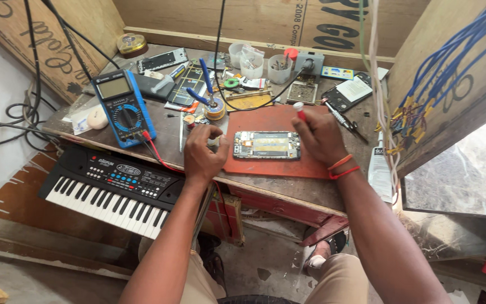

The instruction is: The person first tests a toy keyboard, pressing its keys and buttons while holding a screwdriver, then sets it aside and works on a disassembled smartphone on a mat. They use a screwdriver to unscrew and manipulate the phone's internal board and components, then lift the phone assembly at the end.

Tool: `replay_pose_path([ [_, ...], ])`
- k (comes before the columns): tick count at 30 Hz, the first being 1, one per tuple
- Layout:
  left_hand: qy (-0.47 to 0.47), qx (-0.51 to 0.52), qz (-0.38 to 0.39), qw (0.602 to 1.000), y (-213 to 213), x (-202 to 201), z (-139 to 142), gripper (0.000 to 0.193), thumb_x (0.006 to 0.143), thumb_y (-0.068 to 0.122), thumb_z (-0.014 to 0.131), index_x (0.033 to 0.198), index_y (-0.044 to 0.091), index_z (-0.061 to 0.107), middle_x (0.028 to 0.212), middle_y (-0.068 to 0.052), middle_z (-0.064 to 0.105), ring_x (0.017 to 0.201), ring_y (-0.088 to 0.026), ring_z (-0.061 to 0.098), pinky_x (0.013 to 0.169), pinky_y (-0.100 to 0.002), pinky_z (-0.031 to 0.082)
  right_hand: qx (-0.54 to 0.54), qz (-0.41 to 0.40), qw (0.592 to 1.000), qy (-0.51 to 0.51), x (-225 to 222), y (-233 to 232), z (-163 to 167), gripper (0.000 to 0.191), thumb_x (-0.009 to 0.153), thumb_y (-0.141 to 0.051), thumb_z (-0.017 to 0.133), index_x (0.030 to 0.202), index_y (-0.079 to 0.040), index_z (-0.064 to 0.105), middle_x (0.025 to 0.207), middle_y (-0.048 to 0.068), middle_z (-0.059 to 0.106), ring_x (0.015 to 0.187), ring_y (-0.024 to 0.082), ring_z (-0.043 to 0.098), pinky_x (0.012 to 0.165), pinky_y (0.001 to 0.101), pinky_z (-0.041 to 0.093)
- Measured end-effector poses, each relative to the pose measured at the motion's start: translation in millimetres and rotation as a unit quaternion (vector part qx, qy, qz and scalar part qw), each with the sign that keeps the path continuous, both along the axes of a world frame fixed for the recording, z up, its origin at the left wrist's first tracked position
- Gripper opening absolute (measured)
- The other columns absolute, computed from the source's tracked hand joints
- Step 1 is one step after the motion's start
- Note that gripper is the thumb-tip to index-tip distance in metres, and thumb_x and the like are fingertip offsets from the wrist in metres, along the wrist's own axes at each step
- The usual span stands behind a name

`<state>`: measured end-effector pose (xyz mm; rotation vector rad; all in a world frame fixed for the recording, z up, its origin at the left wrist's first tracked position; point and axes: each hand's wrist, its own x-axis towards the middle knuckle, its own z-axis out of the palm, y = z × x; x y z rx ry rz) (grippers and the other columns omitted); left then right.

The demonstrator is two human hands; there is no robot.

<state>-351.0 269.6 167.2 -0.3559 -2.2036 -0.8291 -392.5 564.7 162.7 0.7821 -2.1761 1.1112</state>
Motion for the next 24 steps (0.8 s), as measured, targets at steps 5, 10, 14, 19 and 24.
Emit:
replay_pose_path([
  [5,-0.001,0.021,0.015,1.000,1.9,-0.7,-2.3,0.009,0.087,0.013,0.068,0.085,0.004,0.066,0.083,-0.010,0.066,0.082,-0.027,0.067,0.076,-0.042,0.053,0.008,0.010,1.000,0.009,3.3,-8.5,4.0,0.033,0.107,-0.024,0.061,0.082,-0.002,0.055,0.064,0.014,0.050,0.055,0.030,0.052,0.054,0.0417,0.038],
  [10,0.001,0.025,0.032,0.999,1.1,0.4,-2.9,0.009,0.088,0.012,0.067,0.083,0.004,0.066,0.081,-0.009,0.067,0.080,-0.026,0.068,0.075,-0.041,0.053,-0.004,0.013,1.000,0.018,2.6,-10.9,5.5,0.033,0.107,-0.025,0.060,0.083,-0.003,0.056,0.063,0.012,0.051,0.055,0.029,0.054,0.054,0.0413,0.038],
  [14,0.003,0.025,0.030,0.999,1.7,-0.7,-2.1,0.010,0.088,0.012,0.067,0.083,0.004,0.066,0.080,-0.009,0.067,0.079,-0.026,0.068,0.074,-0.041,0.053,-0.003,0.009,1.000,0.015,2.4,-11.7,4.1,0.032,0.106,-0.025,0.060,0.082,-0.003,0.056,0.062,0.012,0.051,0.054,0.028,0.053,0.053,0.0411,0.038],
  [19,0.008,0.027,0.026,0.999,2.9,0.2,-1.5,0.010,0.088,0.012,0.068,0.083,0.004,0.066,0.079,-0.010,0.067,0.078,-0.027,0.067,0.073,-0.041,0.053,-0.007,0.001,1.000,0.010,0.2,-12.5,3.9,0.033,0.106,-0.025,0.061,0.082,-0.003,0.056,0.060,0.013,0.050,0.052,0.029,0.053,0.052,0.0416,0.037],
  [24,-0.002,0.034,0.017,0.999,1.3,-0.3,-2.1,0.010,0.088,0.012,0.068,0.083,0.003,0.066,0.078,-0.009,0.066,0.076,-0.026,0.067,0.073,-0.040,0.053,-0.008,-0.002,1.000,0.018,-3.6,-15.7,2.8,0.033,0.106,-0.025,0.061,0.081,-0.003,0.056,0.060,0.013,0.049,0.052,0.029,0.053,0.052,0.0418,0.037],
])
